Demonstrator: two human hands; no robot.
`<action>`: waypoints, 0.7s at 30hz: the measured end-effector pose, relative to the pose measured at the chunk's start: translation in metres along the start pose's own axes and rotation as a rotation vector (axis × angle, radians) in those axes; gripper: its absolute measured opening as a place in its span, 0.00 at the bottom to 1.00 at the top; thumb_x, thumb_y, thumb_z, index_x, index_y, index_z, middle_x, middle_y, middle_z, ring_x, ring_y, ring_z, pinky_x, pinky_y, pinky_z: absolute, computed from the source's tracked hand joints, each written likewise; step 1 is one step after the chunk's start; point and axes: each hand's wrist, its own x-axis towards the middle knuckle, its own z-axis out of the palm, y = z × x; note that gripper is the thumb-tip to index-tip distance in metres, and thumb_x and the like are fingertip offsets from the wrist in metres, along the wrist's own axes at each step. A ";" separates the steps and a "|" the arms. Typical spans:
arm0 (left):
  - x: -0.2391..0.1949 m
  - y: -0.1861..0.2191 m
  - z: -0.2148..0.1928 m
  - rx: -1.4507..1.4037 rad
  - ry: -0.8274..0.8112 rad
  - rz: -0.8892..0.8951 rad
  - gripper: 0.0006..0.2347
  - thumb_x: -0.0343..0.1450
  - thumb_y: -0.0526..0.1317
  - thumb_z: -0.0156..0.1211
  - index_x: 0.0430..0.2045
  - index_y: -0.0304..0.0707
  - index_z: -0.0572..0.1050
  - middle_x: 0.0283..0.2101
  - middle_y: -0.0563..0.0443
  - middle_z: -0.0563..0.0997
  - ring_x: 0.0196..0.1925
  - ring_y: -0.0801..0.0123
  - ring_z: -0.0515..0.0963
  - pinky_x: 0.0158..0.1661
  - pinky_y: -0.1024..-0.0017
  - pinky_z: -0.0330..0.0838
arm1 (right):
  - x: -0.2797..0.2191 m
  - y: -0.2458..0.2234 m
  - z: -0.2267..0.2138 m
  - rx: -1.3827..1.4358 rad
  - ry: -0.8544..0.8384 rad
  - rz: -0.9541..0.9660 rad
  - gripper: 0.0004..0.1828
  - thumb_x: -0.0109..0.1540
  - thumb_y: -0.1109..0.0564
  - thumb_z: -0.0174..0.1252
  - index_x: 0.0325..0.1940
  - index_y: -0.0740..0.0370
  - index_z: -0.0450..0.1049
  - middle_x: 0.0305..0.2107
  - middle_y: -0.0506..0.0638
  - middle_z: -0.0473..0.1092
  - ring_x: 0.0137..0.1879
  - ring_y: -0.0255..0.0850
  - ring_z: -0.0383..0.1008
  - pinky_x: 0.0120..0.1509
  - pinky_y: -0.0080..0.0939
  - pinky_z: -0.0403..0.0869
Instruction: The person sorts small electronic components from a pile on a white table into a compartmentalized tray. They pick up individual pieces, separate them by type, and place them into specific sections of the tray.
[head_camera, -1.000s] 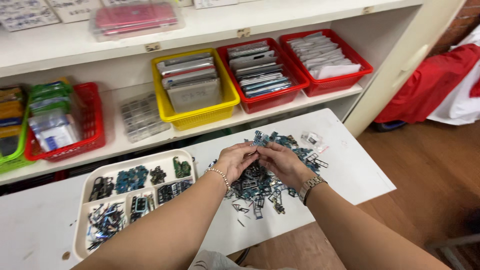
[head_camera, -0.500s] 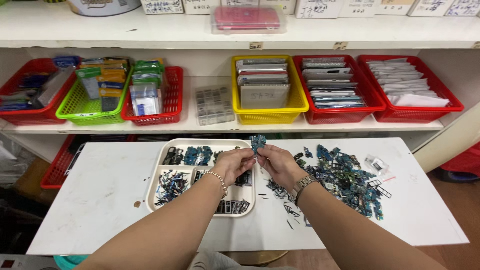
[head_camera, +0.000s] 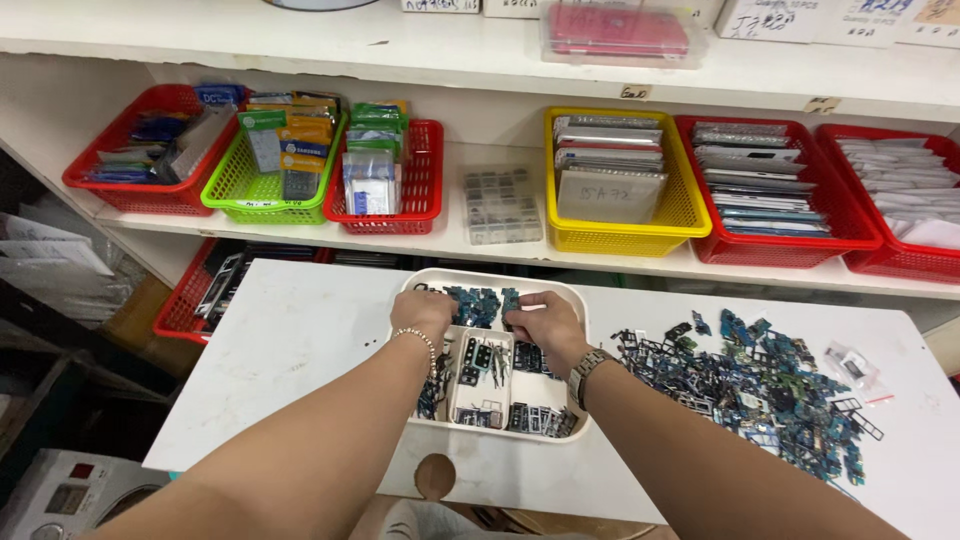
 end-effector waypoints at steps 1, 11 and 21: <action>0.002 0.002 -0.004 0.092 0.003 0.051 0.07 0.58 0.35 0.74 0.22 0.30 0.82 0.30 0.41 0.85 0.34 0.57 0.85 0.38 0.65 0.77 | 0.002 0.001 0.007 -0.053 -0.009 -0.008 0.19 0.57 0.67 0.65 0.51 0.70 0.69 0.29 0.53 0.76 0.29 0.33 0.75 0.35 0.31 0.75; 0.009 0.026 -0.018 0.522 -0.132 0.162 0.09 0.61 0.39 0.72 0.31 0.37 0.83 0.42 0.40 0.85 0.48 0.52 0.84 0.50 0.62 0.78 | 0.020 -0.004 0.045 -0.508 0.084 -0.099 0.20 0.54 0.63 0.70 0.47 0.68 0.72 0.28 0.54 0.79 0.29 0.35 0.80 0.34 0.34 0.78; 0.008 0.035 -0.017 0.695 -0.180 0.334 0.13 0.62 0.40 0.74 0.37 0.37 0.81 0.48 0.39 0.82 0.53 0.50 0.81 0.52 0.60 0.77 | 0.023 -0.002 0.048 -0.730 0.153 -0.201 0.14 0.54 0.59 0.69 0.42 0.65 0.79 0.32 0.56 0.81 0.36 0.40 0.82 0.44 0.39 0.79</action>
